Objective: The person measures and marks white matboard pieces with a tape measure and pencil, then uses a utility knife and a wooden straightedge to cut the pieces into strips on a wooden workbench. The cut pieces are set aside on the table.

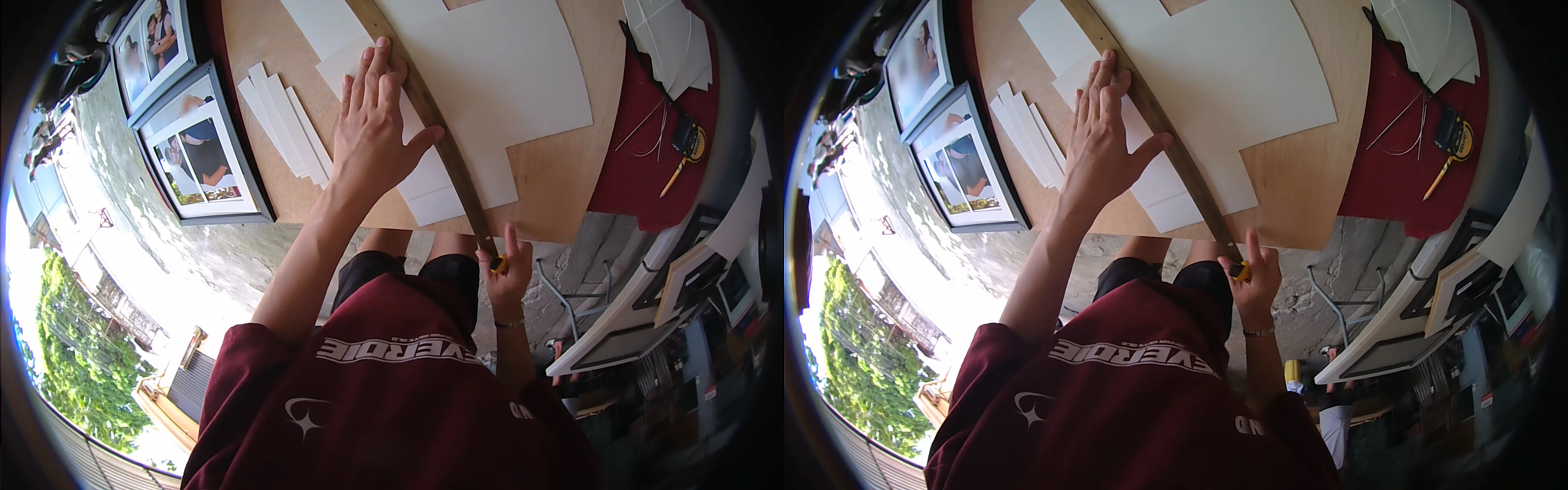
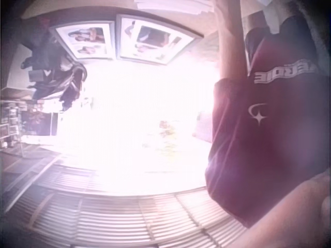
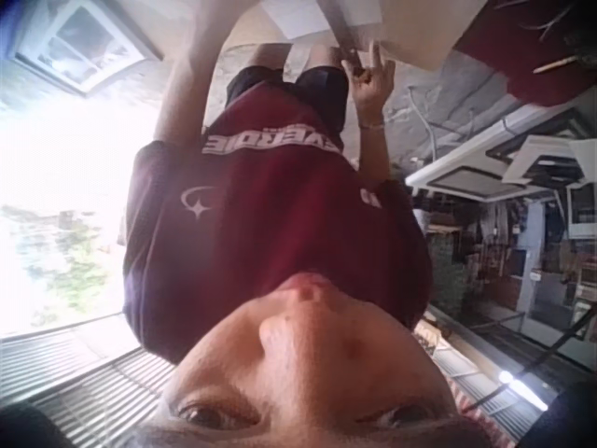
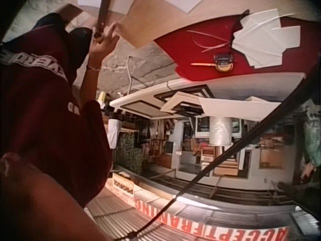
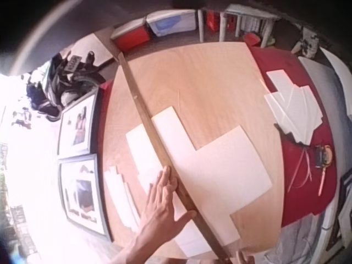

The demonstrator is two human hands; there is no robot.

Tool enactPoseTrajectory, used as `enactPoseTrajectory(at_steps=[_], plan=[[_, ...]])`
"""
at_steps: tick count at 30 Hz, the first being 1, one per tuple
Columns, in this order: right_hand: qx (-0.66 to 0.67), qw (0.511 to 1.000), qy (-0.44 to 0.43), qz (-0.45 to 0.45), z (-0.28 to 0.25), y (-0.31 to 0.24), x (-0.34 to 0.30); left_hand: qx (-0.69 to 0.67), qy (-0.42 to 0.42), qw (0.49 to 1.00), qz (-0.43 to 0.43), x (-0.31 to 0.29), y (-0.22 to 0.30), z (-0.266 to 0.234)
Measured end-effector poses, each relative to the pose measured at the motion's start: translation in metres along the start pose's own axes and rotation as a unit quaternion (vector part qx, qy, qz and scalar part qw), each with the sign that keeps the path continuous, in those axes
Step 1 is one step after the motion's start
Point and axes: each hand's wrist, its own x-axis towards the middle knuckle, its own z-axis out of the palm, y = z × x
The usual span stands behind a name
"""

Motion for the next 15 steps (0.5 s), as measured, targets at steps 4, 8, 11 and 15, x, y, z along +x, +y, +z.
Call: enactPoseTrajectory(at_steps=[4, 8, 11, 15], plan=[[0.217, 0.960, 0.063, 0.166, -0.030, -0.015, 0.015, -0.008, -0.005, 0.999, -0.032, -0.001, 0.003, 0.002], [0.205, 0.958, -0.066, 0.188, -0.072, -0.046, 0.066, -0.011, -0.015, 0.997, -0.081, 0.001, 0.016, -0.003], [0.191, 0.960, -0.120, 0.164, -0.077, -0.088, 0.119, -0.016, -0.023, 0.994, -0.109, 0.001, 0.025, -0.003], [0.119, 0.976, -0.174, 0.054, -0.047, -0.126, 0.198, 0.016, -0.046, 0.992, -0.112, -0.001, 0.023, -0.002]])
